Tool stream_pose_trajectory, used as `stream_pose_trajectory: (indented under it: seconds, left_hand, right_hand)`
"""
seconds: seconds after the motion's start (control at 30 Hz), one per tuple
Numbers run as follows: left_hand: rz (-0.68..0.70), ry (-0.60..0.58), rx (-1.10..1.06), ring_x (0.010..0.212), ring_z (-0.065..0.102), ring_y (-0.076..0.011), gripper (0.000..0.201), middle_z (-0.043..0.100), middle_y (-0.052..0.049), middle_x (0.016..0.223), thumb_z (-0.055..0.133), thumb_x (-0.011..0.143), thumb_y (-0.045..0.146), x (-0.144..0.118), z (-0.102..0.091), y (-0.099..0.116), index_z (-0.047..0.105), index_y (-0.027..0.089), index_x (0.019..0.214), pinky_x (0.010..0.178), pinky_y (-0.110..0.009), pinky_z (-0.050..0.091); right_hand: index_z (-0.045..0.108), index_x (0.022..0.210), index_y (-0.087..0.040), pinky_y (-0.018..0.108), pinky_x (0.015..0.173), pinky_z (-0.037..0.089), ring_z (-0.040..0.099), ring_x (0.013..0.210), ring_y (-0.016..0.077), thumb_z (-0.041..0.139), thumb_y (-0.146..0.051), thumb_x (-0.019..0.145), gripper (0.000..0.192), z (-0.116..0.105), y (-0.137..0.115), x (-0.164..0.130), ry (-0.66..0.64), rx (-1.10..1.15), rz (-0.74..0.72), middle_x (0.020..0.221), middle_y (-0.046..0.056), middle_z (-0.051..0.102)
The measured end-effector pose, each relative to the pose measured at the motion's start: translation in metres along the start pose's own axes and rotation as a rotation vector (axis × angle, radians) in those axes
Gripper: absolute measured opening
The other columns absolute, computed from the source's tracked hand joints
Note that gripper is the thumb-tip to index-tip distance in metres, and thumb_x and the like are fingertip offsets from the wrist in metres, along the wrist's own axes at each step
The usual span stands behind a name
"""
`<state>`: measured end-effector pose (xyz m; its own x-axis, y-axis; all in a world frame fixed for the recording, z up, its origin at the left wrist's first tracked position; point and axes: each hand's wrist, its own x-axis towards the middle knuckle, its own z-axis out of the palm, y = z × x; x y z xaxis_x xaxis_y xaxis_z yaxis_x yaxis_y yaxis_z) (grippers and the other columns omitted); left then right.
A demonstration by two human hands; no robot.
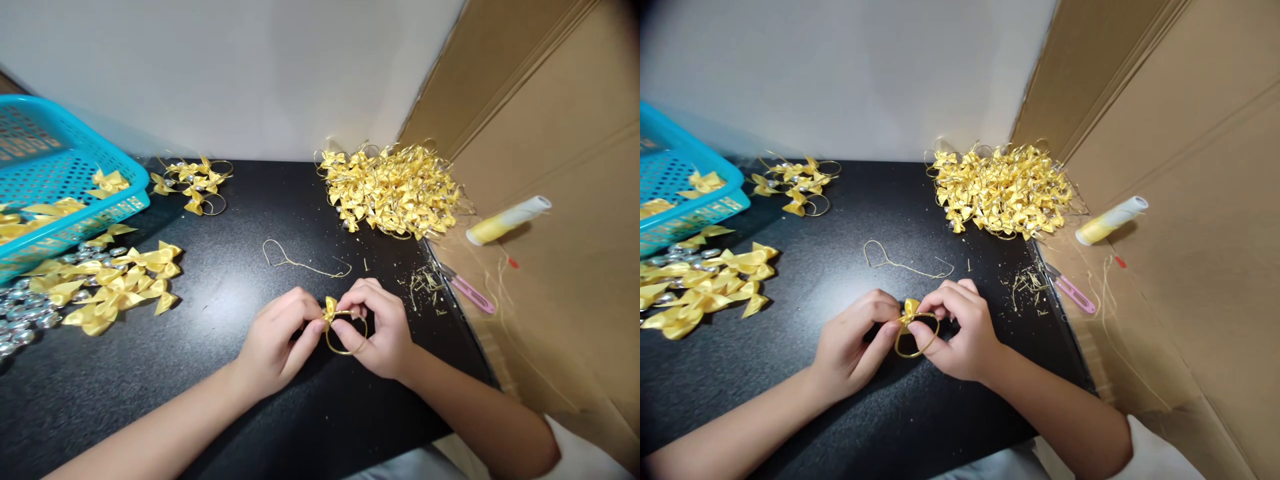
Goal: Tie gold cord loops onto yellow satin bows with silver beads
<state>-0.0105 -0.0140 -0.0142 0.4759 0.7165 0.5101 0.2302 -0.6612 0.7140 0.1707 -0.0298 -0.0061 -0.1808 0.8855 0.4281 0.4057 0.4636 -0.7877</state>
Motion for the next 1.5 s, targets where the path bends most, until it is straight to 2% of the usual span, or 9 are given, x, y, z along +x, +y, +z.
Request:
stream_pose_trajectory:
  seconds: [0.2, 0.37, 0.7, 0.93, 1.13, 1.23, 1.33, 1.43, 1.5]
  left_hand:
    - [-0.17, -0.097, -0.099, 0.068, 0.049, -0.0105, 0.016, 0.05, 0.001, 0.075, 0.043, 0.094, 0.01, 0.001, 0.003, -0.002, 0.049, 0.019, 0.082, 0.065, -0.021, 0.041]
    - [-0.345, -0.118, -0.178, 0.064, 0.045, -0.0106, 0.027, 0.046, 0.003, 0.068, 0.038, 0.098, 0.02, 0.003, 0.003, -0.002, 0.047, 0.018, 0.073, 0.062, -0.022, 0.037]
    - [-0.619, -0.107, -0.369, 0.062, 0.04, -0.0118, 0.034, 0.042, 0.004, 0.065, 0.04, 0.097, 0.035, 0.002, 0.004, -0.01, 0.044, 0.019, 0.068, 0.059, -0.024, 0.033]
    - [-0.604, -0.077, -0.394, 0.063, 0.044, -0.0129, 0.036, 0.047, 0.003, 0.065, 0.038, 0.097, 0.037, 0.006, 0.002, -0.009, 0.05, 0.018, 0.068, 0.063, -0.025, 0.036]
    - [-0.619, 0.008, -0.394, 0.062, 0.044, -0.0136, 0.035, 0.047, 0.003, 0.063, 0.04, 0.095, 0.038, 0.006, 0.001, -0.012, 0.052, 0.019, 0.069, 0.062, -0.026, 0.036]
    - [-0.614, 0.017, -0.395, 0.061, 0.044, -0.0136, 0.034, 0.047, 0.003, 0.063, 0.041, 0.094, 0.038, 0.007, 0.001, -0.013, 0.053, 0.019, 0.069, 0.062, -0.026, 0.036]
    - [-0.615, 0.027, -0.379, 0.061, 0.044, -0.0136, 0.034, 0.046, 0.003, 0.062, 0.042, 0.094, 0.039, 0.006, 0.002, -0.014, 0.053, 0.019, 0.069, 0.061, -0.025, 0.036]
    - [-0.599, 0.02, -0.366, 0.061, 0.044, -0.0135, 0.034, 0.045, 0.003, 0.062, 0.043, 0.093, 0.04, 0.005, 0.003, -0.016, 0.052, 0.019, 0.069, 0.061, -0.025, 0.036]
    - [-0.576, 0.005, -0.367, 0.062, 0.044, -0.0135, 0.033, 0.045, 0.003, 0.063, 0.044, 0.093, 0.04, 0.003, 0.003, -0.016, 0.051, 0.019, 0.069, 0.061, -0.025, 0.036]
  right_hand:
    - [0.05, 0.073, -0.019, 0.032, 0.069, 0.033, 0.046, 0.059, 0.0106, 0.048, -0.018, 0.088, 0.015, 0.0, 0.003, 0.0, -0.111, -0.004, 0.03, 0.063, -0.004, 0.048]
    - [0.049, 0.069, -0.019, 0.03, 0.067, 0.032, 0.043, 0.057, 0.0098, 0.05, -0.017, 0.087, 0.018, 0.001, 0.005, 0.0, -0.093, 0.027, 0.077, 0.061, -0.005, 0.045]
    - [0.057, 0.071, -0.018, 0.026, 0.059, 0.036, 0.047, 0.061, 0.0119, 0.051, -0.027, 0.088, 0.021, 0.004, 0.009, 0.002, -0.088, 0.317, 0.406, 0.065, -0.001, 0.053]
    - [0.057, 0.067, -0.019, 0.026, 0.055, 0.032, 0.039, 0.055, 0.01, 0.057, -0.033, 0.083, 0.021, 0.004, 0.01, 0.007, 0.013, 0.532, 0.531, 0.06, -0.003, 0.049]
    - [0.05, 0.063, -0.019, 0.024, 0.052, 0.027, 0.032, 0.052, 0.0086, 0.066, -0.033, 0.075, 0.024, 0.003, 0.013, 0.013, 0.075, 1.001, 0.735, 0.06, -0.005, 0.041]
    - [0.037, 0.06, -0.019, 0.025, 0.058, 0.034, 0.028, 0.049, 0.0078, 0.059, -0.029, 0.08, 0.031, -0.003, 0.012, 0.018, -0.027, 1.345, 0.811, 0.057, -0.006, 0.033]
    - [0.025, 0.06, -0.019, 0.025, 0.061, 0.036, 0.023, 0.048, 0.0074, 0.052, -0.027, 0.086, 0.038, -0.009, 0.011, 0.021, -0.153, 1.585, 0.802, 0.055, -0.007, 0.025]
    - [0.023, 0.061, -0.019, 0.025, 0.061, 0.036, 0.023, 0.048, 0.0073, 0.051, -0.029, 0.086, 0.04, -0.01, 0.012, 0.022, -0.224, 1.621, 0.776, 0.056, -0.007, 0.026]
    - [0.027, 0.061, -0.02, 0.026, 0.06, 0.036, 0.024, 0.047, 0.0072, 0.052, -0.033, 0.086, 0.038, -0.007, 0.014, 0.021, -0.225, 1.463, 0.756, 0.057, -0.007, 0.029]
